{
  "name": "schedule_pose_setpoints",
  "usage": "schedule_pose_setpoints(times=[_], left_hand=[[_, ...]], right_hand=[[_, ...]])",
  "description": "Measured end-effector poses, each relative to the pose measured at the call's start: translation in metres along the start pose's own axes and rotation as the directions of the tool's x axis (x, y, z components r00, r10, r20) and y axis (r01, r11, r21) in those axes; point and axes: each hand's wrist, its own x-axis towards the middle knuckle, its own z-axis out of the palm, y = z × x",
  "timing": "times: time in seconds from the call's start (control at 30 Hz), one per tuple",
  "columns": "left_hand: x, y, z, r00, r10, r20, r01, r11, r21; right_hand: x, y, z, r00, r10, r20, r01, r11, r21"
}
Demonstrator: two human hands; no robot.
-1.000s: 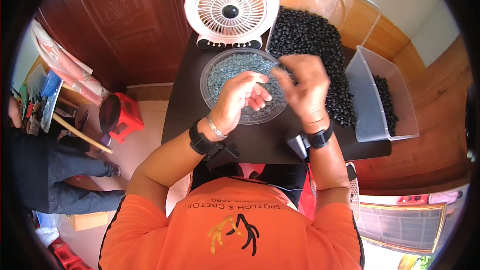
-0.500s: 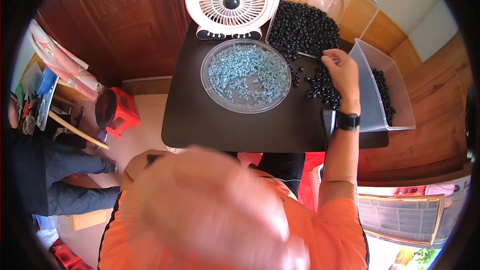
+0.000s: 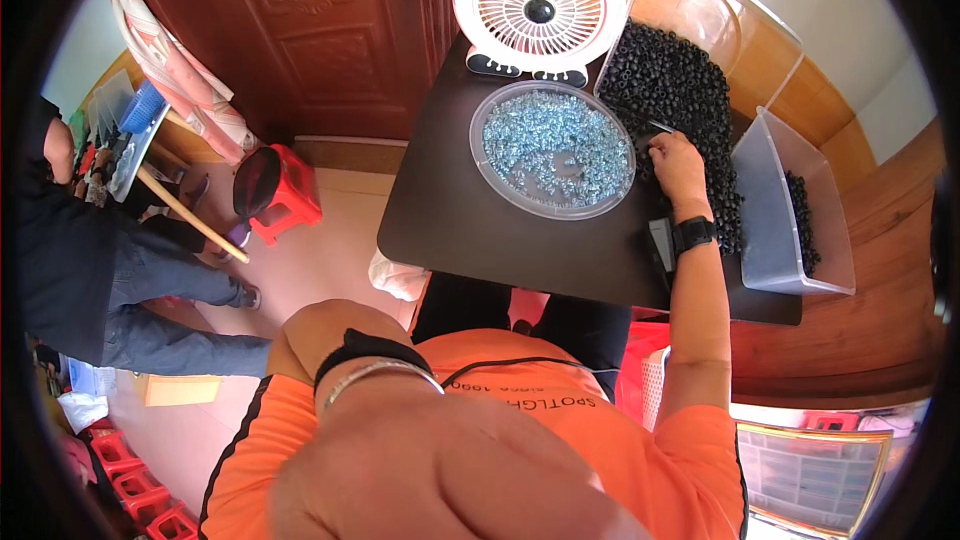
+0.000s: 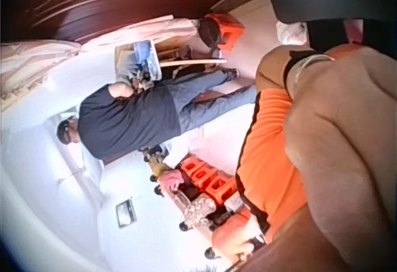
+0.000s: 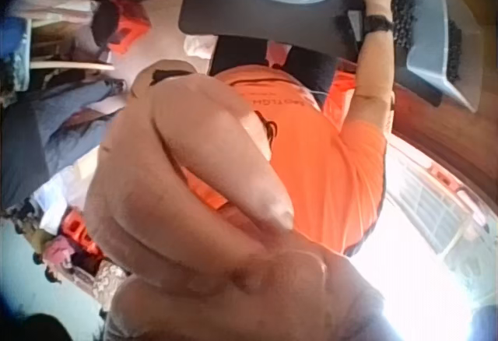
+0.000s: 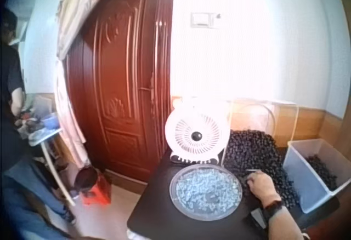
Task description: The person is sorting small black plastic components by placing them from a large container into a smaller sorting tray.
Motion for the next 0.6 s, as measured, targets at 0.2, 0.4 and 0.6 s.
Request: schedule_pose_setpoints(times=[0.2,0.4,0.6], left_hand=[[0.057,-0.045,-0.083,0.811,0.141,0.568,-0.046,0.983,-0.179],[0.061,-0.056,-0.146,0.975,-0.074,0.210,0.039,0.985,0.166],[0.061,-0.032,-0.149,0.978,-0.132,0.161,0.111,0.985,0.135]], right_hand=[[0.001,0.012,0.002,0.989,-0.063,-0.131,0.065,0.998,0.006],[0.007,0.018,-0.005,0.978,-0.031,-0.205,0.046,0.997,0.069],[0.009,0.009,-0.011,0.978,-0.045,-0.203,0.076,0.986,0.147]])
